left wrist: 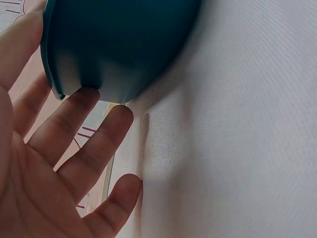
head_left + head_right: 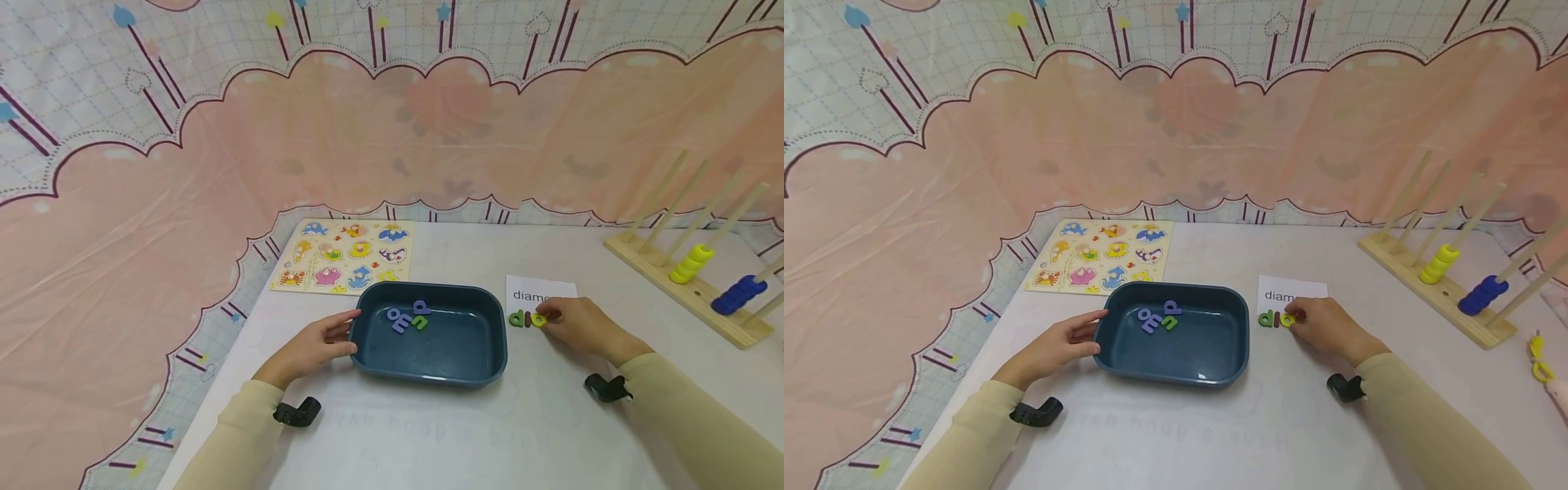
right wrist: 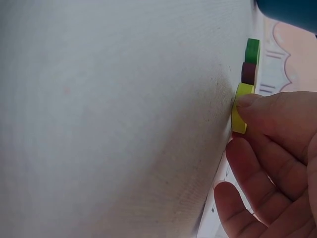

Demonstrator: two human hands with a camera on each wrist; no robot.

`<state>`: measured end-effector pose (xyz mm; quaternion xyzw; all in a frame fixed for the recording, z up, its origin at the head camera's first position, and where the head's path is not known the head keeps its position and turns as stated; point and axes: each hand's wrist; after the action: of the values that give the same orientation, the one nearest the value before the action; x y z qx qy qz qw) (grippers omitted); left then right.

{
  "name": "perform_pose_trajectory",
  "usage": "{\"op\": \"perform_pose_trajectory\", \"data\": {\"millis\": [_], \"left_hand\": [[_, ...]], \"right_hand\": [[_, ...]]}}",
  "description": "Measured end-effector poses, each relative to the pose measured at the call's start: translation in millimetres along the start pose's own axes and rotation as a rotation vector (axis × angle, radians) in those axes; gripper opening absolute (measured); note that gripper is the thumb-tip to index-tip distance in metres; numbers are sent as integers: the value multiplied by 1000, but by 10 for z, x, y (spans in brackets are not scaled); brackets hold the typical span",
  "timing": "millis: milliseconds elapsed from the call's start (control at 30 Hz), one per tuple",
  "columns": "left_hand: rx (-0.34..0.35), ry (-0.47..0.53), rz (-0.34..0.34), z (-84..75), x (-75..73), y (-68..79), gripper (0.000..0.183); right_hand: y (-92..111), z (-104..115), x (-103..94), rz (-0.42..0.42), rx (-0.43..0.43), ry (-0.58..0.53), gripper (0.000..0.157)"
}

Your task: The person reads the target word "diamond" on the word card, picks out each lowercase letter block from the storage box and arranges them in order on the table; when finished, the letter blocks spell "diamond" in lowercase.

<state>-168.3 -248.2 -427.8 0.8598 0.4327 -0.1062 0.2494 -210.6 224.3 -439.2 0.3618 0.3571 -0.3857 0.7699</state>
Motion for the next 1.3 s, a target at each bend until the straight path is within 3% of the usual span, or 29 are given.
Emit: {"op": "perform_pose_trajectory", "data": {"millis": [567,767,1033,1300], "left_hand": [[1,10,-3,30,2,-3,69],[2,5,-1,25,-2,-1,69],[9,2,-8,20,-14,-6,68],[15,40,-1,34,0,-15,68]], "right_hand": [[6,-11,-8,-10,0,11,28],[85,44,-130,-10,1,19,34],[119,379,-347,-95,-104,52,37],[-29,778,-339,-107,-212,59,34]]}}
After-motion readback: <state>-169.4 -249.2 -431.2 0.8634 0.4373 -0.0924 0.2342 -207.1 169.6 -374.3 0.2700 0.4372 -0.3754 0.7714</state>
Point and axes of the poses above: each hand's wrist, its own y-axis away from the middle knuckle, its own x-axis out of the palm, z = x × y, and after that the axes turned 13 degrees about z, right-handed
